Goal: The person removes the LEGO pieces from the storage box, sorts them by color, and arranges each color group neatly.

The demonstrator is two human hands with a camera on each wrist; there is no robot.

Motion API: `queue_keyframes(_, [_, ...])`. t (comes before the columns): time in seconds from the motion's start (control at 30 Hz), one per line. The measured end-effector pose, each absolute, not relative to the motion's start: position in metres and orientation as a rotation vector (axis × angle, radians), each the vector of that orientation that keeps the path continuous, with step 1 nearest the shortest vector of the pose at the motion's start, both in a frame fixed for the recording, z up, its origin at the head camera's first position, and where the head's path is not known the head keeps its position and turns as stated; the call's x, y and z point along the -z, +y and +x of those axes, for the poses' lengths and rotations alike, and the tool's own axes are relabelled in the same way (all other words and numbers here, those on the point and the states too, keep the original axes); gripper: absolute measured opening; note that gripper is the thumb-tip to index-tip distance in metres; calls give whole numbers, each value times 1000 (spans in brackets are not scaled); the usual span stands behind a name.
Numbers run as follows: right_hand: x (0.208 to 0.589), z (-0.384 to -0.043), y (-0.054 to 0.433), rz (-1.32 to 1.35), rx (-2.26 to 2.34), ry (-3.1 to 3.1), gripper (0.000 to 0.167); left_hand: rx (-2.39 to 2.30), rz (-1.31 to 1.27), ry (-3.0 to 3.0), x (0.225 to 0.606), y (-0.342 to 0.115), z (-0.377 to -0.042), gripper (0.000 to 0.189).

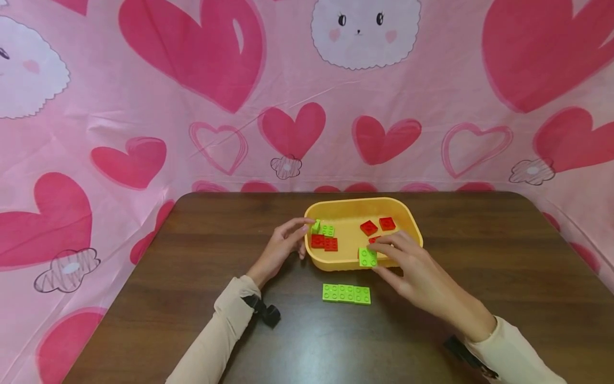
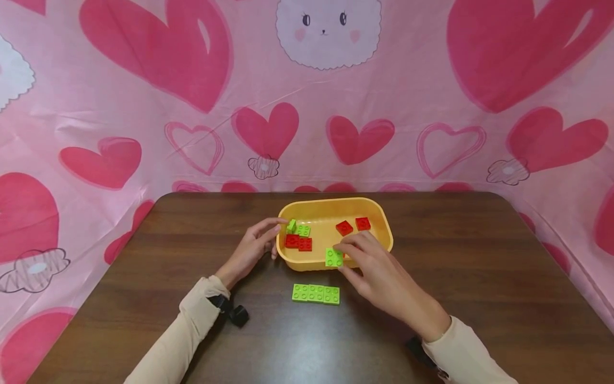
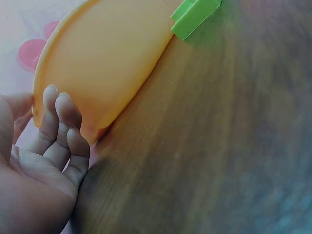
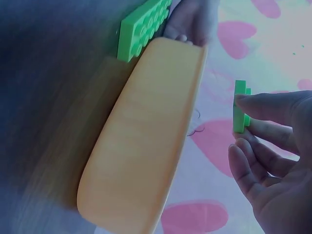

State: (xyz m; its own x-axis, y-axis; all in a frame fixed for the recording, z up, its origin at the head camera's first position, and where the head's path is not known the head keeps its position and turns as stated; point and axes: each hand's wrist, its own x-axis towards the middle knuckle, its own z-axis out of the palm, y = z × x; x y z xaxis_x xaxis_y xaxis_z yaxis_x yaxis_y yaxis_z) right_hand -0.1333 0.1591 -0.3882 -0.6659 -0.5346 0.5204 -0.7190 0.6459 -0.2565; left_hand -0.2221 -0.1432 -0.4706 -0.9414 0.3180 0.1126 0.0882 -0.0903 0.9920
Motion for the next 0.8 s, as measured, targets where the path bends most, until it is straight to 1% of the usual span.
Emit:
queue_keyframes(0.1, [387,-125,161,998,-653,-2476,47,-2160,455,2004,470,-143,-222,36])
queue_keyframes(0.2, [388,-119,163,1055,-695,-2444,35,-2159,456,2009,470,-143,-222,36])
queue_keyframes(0.27, [389,-116,164,1107,-711,-2421,32,-2161,455,2012,470,-143,-222,35])
queue_keyframes(0.37, [389,-112,164,1156,-710,-2434,31,-2154,451,2023,469,-143,-221,35])
queue_keyframes(0.5, [389,-108,163,1182,-688,-2565,41,-2148,447,2028,469,-144,-221,35])
queue_keyframes(0.67, [390,-109,164,1258,-715,-2689,34,-2156,438,2021,469,-144,-222,35])
queue_keyframes(0.8, [394,-113,169,1279,-728,-2740,31,-2161,446,2012,470,-143,-222,34])
